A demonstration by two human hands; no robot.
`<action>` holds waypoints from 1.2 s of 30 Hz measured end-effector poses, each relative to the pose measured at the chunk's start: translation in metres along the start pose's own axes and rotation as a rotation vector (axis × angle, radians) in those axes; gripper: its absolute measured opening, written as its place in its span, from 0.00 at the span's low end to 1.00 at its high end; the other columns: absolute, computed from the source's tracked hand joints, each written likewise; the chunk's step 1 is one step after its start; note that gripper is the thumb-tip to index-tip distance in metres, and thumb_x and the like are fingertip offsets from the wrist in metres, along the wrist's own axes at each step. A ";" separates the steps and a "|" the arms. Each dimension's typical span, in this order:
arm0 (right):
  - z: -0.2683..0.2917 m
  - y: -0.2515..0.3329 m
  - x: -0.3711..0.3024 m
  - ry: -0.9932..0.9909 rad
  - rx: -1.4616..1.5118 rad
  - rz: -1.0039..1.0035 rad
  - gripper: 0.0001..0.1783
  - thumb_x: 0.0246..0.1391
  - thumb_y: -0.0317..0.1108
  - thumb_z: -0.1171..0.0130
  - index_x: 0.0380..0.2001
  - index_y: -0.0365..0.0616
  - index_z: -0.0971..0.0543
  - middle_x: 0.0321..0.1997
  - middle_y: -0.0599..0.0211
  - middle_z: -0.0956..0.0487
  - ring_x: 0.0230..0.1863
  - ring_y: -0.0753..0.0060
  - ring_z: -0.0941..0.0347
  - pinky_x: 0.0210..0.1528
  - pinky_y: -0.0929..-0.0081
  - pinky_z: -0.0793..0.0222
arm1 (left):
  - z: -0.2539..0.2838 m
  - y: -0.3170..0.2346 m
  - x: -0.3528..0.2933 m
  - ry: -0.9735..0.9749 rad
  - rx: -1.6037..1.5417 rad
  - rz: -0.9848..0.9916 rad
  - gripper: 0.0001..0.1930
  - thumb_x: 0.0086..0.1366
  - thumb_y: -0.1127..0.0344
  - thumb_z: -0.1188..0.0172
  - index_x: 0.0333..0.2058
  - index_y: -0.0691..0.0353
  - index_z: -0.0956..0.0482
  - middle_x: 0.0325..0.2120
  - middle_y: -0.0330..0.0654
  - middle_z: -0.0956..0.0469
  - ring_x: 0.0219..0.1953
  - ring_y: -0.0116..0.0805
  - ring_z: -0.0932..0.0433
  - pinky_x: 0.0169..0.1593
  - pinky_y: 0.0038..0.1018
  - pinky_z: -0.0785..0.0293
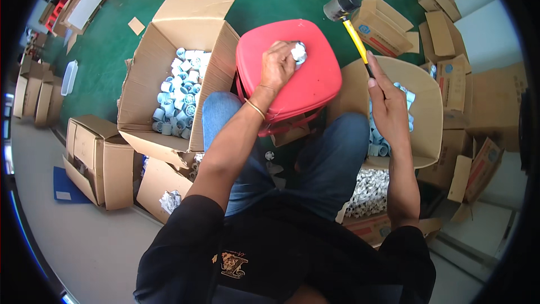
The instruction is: The person assembles small plastic components using a hammer.
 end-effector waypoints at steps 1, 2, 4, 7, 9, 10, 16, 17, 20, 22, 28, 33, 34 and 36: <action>-0.002 -0.005 -0.004 -0.008 0.010 -0.010 0.25 0.59 0.24 0.51 0.61 0.39 0.30 0.54 0.55 0.21 0.45 0.62 0.20 0.44 0.73 0.28 | 0.009 0.006 0.002 -0.069 -0.032 0.052 0.13 0.50 0.81 0.46 0.34 0.67 0.18 0.28 0.46 0.19 0.27 0.39 0.24 0.34 0.28 0.27; -0.012 -0.015 -0.009 0.021 0.062 -0.033 0.26 0.60 0.25 0.51 0.63 0.40 0.32 0.52 0.57 0.21 0.43 0.65 0.22 0.43 0.75 0.29 | 0.021 0.012 0.002 -0.141 -0.058 0.105 0.12 0.53 0.82 0.47 0.34 0.67 0.18 0.28 0.46 0.19 0.27 0.37 0.24 0.32 0.27 0.27; -0.040 -0.045 -0.016 0.066 0.166 -0.072 0.28 0.61 0.26 0.53 0.65 0.41 0.35 0.46 0.60 0.20 0.38 0.71 0.24 0.41 0.78 0.30 | 0.050 0.034 0.010 -0.255 -0.302 0.421 0.10 0.59 0.79 0.48 0.37 0.67 0.19 0.30 0.43 0.19 0.29 0.35 0.23 0.34 0.26 0.26; -0.094 -0.091 -0.019 -0.061 0.224 0.313 0.31 0.62 0.27 0.53 0.69 0.48 0.40 0.29 0.69 0.24 0.20 0.82 0.39 0.24 0.83 0.39 | 0.105 0.078 -0.003 -0.756 -1.112 0.794 0.10 0.68 0.76 0.52 0.44 0.66 0.25 0.37 0.44 0.19 0.36 0.35 0.19 0.40 0.28 0.19; -0.117 -0.102 -0.012 0.103 0.351 0.079 0.32 0.62 0.28 0.53 0.69 0.50 0.40 0.25 0.71 0.26 0.17 0.83 0.40 0.20 0.83 0.42 | 0.155 0.080 -0.015 -0.866 -1.245 0.816 0.10 0.68 0.76 0.52 0.46 0.67 0.27 0.39 0.46 0.20 0.38 0.37 0.18 0.43 0.33 0.18; -0.130 -0.114 -0.016 0.256 0.406 -0.192 0.32 0.62 0.28 0.53 0.69 0.52 0.40 0.22 0.72 0.29 0.15 0.84 0.42 0.16 0.84 0.44 | 0.170 0.078 -0.023 -0.940 -1.439 0.863 0.11 0.68 0.76 0.52 0.47 0.68 0.28 0.40 0.47 0.20 0.41 0.40 0.18 0.47 0.37 0.17; -0.123 -0.128 -0.004 0.438 0.226 -0.233 0.33 0.62 0.29 0.50 0.70 0.51 0.41 0.24 0.68 0.27 0.19 0.80 0.38 0.21 0.83 0.42 | 0.249 0.061 -0.064 -0.984 -1.424 0.888 0.11 0.66 0.76 0.50 0.47 0.68 0.30 0.38 0.46 0.20 0.38 0.37 0.18 0.40 0.35 0.15; -0.122 -0.142 -0.008 0.399 0.133 -0.035 0.33 0.62 0.29 0.50 0.70 0.49 0.42 0.26 0.66 0.25 0.22 0.78 0.36 0.25 0.83 0.39 | 0.256 0.061 -0.068 -1.014 -1.406 0.893 0.11 0.66 0.76 0.50 0.47 0.68 0.30 0.38 0.46 0.19 0.38 0.37 0.17 0.39 0.35 0.15; -0.085 -0.132 -0.026 0.331 0.043 -0.061 0.32 0.62 0.30 0.48 0.69 0.48 0.40 0.39 0.64 0.24 0.32 0.74 0.32 0.38 0.79 0.36 | 0.274 0.059 -0.077 -1.091 -1.341 0.909 0.12 0.66 0.76 0.49 0.48 0.68 0.30 0.37 0.46 0.19 0.37 0.37 0.17 0.37 0.36 0.15; -0.053 -0.145 -0.041 0.160 0.110 -0.193 0.30 0.63 0.32 0.48 0.68 0.47 0.38 0.40 0.66 0.24 0.35 0.74 0.32 0.42 0.80 0.36 | 0.286 0.064 -0.084 -1.093 -1.281 0.923 0.12 0.66 0.75 0.49 0.48 0.68 0.29 0.37 0.46 0.19 0.38 0.37 0.17 0.38 0.36 0.15; 0.014 -0.260 -0.122 0.075 0.076 -0.361 0.27 0.64 0.31 0.49 0.66 0.45 0.35 0.36 0.69 0.26 0.35 0.77 0.34 0.43 0.81 0.37 | 0.290 0.082 -0.074 -1.073 -1.073 0.952 0.12 0.66 0.74 0.48 0.48 0.65 0.28 0.39 0.43 0.19 0.39 0.36 0.18 0.40 0.36 0.17; 0.043 -0.331 -0.185 0.048 0.239 -0.588 0.26 0.64 0.31 0.48 0.65 0.43 0.33 0.31 0.75 0.29 0.29 0.83 0.39 0.33 0.87 0.42 | 0.289 0.119 -0.059 -0.656 -0.738 0.939 0.12 0.67 0.68 0.46 0.48 0.63 0.27 0.41 0.44 0.20 0.41 0.35 0.20 0.41 0.27 0.21; 0.037 -0.331 -0.171 0.114 0.298 -0.549 0.25 0.63 0.30 0.47 0.64 0.43 0.32 0.30 0.75 0.29 0.28 0.83 0.40 0.31 0.86 0.42 | 0.334 0.121 -0.062 -0.647 -0.424 0.872 0.12 0.67 0.68 0.46 0.45 0.67 0.25 0.42 0.46 0.20 0.41 0.35 0.20 0.40 0.25 0.22; 0.017 -0.365 -0.151 0.177 0.188 -0.567 0.26 0.62 0.33 0.47 0.63 0.42 0.32 0.27 0.74 0.30 0.26 0.82 0.41 0.29 0.82 0.42 | 0.465 0.100 -0.069 -0.655 0.018 0.465 0.10 0.64 0.73 0.44 0.41 0.72 0.19 0.38 0.51 0.18 0.35 0.35 0.19 0.37 0.24 0.22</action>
Point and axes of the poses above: each hand's wrist, its own x-axis towards the middle knuckle, its own z-axis out of the back of the hand, y = z × x, the point moved 8 cm from there along x, towards the middle knuckle
